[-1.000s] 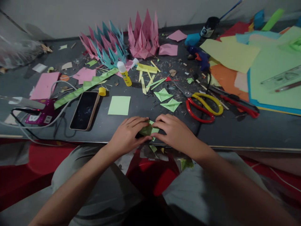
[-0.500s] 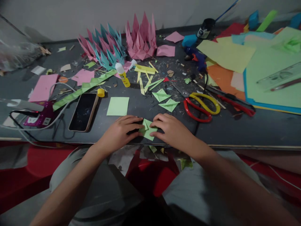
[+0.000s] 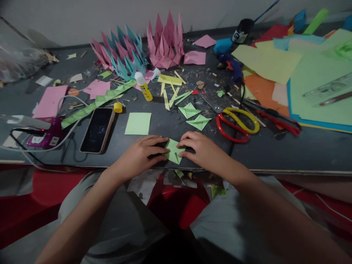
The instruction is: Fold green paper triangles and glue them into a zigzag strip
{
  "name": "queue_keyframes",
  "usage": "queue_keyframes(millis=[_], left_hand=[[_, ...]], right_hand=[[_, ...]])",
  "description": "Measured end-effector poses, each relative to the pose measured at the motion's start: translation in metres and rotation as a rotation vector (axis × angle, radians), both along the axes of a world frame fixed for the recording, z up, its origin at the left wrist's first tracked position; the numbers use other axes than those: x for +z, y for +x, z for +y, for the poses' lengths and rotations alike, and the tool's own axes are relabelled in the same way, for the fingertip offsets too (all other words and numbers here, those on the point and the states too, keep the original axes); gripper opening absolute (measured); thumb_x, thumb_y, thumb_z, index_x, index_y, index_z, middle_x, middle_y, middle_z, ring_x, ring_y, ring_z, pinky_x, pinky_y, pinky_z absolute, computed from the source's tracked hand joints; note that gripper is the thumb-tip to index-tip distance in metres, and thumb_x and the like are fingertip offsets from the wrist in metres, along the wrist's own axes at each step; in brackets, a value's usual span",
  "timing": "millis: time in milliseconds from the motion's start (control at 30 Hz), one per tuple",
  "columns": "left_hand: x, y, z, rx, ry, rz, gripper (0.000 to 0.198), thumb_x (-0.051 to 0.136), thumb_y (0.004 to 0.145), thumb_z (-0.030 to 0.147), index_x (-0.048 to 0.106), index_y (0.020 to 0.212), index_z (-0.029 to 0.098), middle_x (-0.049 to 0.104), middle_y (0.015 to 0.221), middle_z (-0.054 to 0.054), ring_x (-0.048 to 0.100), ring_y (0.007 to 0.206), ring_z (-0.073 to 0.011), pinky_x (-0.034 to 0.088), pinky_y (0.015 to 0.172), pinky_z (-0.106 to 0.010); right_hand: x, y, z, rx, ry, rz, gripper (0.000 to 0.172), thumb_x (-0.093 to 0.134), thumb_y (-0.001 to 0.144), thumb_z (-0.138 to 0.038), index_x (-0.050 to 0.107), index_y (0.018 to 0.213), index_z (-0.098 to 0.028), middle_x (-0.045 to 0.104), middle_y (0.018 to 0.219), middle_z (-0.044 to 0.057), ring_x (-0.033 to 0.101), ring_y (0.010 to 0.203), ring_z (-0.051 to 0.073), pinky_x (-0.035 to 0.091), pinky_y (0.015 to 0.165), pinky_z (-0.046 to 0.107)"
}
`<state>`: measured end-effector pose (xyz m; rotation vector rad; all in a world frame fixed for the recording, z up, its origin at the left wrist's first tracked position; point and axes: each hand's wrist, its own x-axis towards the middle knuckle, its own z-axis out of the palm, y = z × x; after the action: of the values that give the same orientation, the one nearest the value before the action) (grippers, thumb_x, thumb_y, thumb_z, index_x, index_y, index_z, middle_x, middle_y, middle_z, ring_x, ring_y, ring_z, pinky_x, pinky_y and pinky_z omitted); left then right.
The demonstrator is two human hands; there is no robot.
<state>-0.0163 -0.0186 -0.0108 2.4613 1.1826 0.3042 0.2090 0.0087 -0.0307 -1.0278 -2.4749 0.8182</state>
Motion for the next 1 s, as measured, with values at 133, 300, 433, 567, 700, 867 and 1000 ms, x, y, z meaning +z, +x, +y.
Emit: queue_keyframes(millis=[133, 300, 433, 567, 700, 867, 1000], left_hand=[[0.001, -0.001, -0.001, -0.014, -0.007, 0.007, 0.021, 0.051, 0.086, 0.021, 0.066, 0.100, 0.023, 0.056, 0.123, -0.003, 0.050, 0.113, -0.0224, 0.043, 0.093, -0.041], [0.002, -0.001, -0.001, -0.015, -0.006, 0.014, 0.025, 0.047, 0.086, 0.015, 0.065, 0.102, 0.023, 0.056, 0.124, -0.003, 0.049, 0.114, -0.0226, 0.042, 0.094, -0.041], [0.003, 0.001, -0.001, -0.010, -0.018, 0.011, 0.025, 0.046, 0.087, 0.015, 0.064, 0.102, 0.023, 0.056, 0.124, -0.003, 0.049, 0.115, -0.0219, 0.042, 0.094, -0.041], [0.000, 0.011, -0.007, 0.106, 0.008, -0.002, 0.019, 0.052, 0.085, 0.031, 0.064, 0.095, 0.020, 0.059, 0.118, -0.005, 0.051, 0.111, -0.0225, 0.042, 0.091, -0.040], [-0.004, 0.021, -0.013, 0.207, 0.052, -0.017, 0.021, 0.062, 0.078, 0.035, 0.060, 0.089, 0.017, 0.059, 0.115, -0.006, 0.051, 0.108, -0.0232, 0.042, 0.090, -0.040], [-0.004, 0.026, -0.015, 0.265, 0.009, -0.047, 0.018, 0.063, 0.076, 0.031, 0.059, 0.088, 0.018, 0.058, 0.115, -0.006, 0.051, 0.108, -0.0221, 0.041, 0.090, -0.039], [-0.003, 0.029, -0.017, 0.292, -0.004, -0.054, 0.017, 0.062, 0.077, 0.031, 0.058, 0.088, 0.018, 0.057, 0.117, -0.006, 0.049, 0.109, -0.0234, 0.040, 0.091, -0.040]], right_hand=[[0.001, -0.001, -0.002, -0.012, 0.005, -0.009, 0.009, 0.056, 0.082, -0.026, 0.061, 0.089, -0.022, 0.057, 0.094, 0.005, 0.054, 0.091, 0.019, 0.045, 0.082, 0.036], [0.002, -0.001, -0.002, -0.014, -0.004, -0.024, 0.010, 0.054, 0.083, -0.028, 0.060, 0.089, -0.022, 0.057, 0.095, 0.006, 0.054, 0.091, 0.019, 0.045, 0.082, 0.036], [0.001, 0.000, -0.001, -0.009, 0.004, -0.025, 0.010, 0.054, 0.083, -0.026, 0.060, 0.089, -0.021, 0.057, 0.095, 0.006, 0.054, 0.091, 0.019, 0.045, 0.082, 0.036], [0.000, 0.000, -0.002, -0.008, -0.001, -0.028, 0.011, 0.053, 0.084, -0.028, 0.060, 0.091, -0.022, 0.056, 0.096, 0.006, 0.054, 0.091, 0.019, 0.045, 0.082, 0.036], [0.000, 0.001, -0.003, -0.009, -0.019, -0.031, 0.011, 0.052, 0.085, -0.029, 0.059, 0.090, -0.023, 0.056, 0.096, 0.006, 0.054, 0.092, 0.020, 0.045, 0.082, 0.037], [0.002, 0.000, -0.004, -0.019, -0.011, -0.022, 0.010, 0.053, 0.084, -0.028, 0.060, 0.090, -0.023, 0.056, 0.096, 0.006, 0.054, 0.092, 0.020, 0.045, 0.082, 0.037], [0.002, -0.004, -0.006, -0.063, -0.002, -0.028, 0.009, 0.053, 0.084, -0.027, 0.059, 0.088, -0.021, 0.057, 0.094, 0.006, 0.055, 0.089, 0.020, 0.045, 0.080, 0.037]])
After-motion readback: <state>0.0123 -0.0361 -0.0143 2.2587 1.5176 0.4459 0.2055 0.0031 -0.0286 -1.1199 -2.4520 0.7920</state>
